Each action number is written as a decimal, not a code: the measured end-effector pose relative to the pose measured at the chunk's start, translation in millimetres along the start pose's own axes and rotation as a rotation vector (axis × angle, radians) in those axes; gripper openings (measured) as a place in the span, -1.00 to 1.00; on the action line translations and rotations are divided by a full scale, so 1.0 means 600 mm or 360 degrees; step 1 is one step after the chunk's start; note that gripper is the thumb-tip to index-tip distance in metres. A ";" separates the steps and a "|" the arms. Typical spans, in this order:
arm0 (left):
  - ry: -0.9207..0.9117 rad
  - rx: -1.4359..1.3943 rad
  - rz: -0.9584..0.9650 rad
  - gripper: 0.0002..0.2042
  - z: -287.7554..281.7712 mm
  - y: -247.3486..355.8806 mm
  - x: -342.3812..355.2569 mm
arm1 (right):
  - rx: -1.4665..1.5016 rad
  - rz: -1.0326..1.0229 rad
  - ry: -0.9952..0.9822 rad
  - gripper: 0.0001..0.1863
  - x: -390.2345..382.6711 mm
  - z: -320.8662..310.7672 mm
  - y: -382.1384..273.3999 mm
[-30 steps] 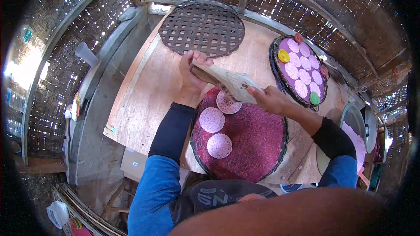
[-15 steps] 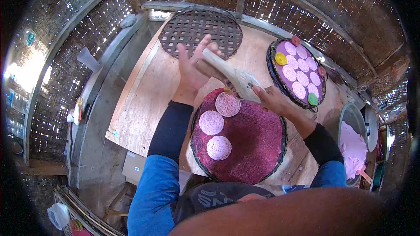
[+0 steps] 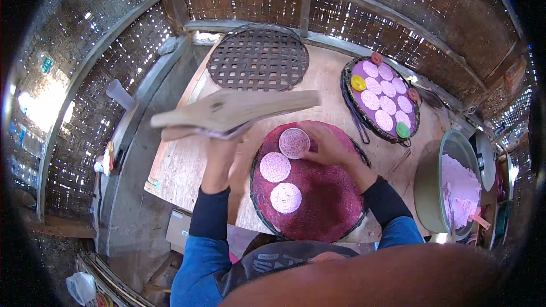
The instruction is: The person scoops pink batter into a wooden mold, presses it, and releases round cakes onto a woven tray. They repeat this process multiple times, arranging the finished cakes on the tray.
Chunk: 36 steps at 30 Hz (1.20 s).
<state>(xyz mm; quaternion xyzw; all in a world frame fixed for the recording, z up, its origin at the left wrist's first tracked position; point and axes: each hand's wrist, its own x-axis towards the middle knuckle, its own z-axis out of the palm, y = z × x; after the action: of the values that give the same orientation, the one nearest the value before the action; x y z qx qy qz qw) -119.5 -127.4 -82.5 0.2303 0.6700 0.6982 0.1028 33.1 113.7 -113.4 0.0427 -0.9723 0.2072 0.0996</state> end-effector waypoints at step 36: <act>0.0238 -0.0578 -0.0127 -0.77 -0.068 -0.014 -0.110 | 0.0120 0.0681 0.0187 0.09 -0.140 0.051 -0.102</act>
<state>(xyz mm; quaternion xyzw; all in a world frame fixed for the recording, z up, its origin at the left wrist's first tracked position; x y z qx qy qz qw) -81.8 -192.9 -102.9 0.1289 0.5473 0.8181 0.1202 117.6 49.0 -134.3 -0.1731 -0.9432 0.2619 0.1082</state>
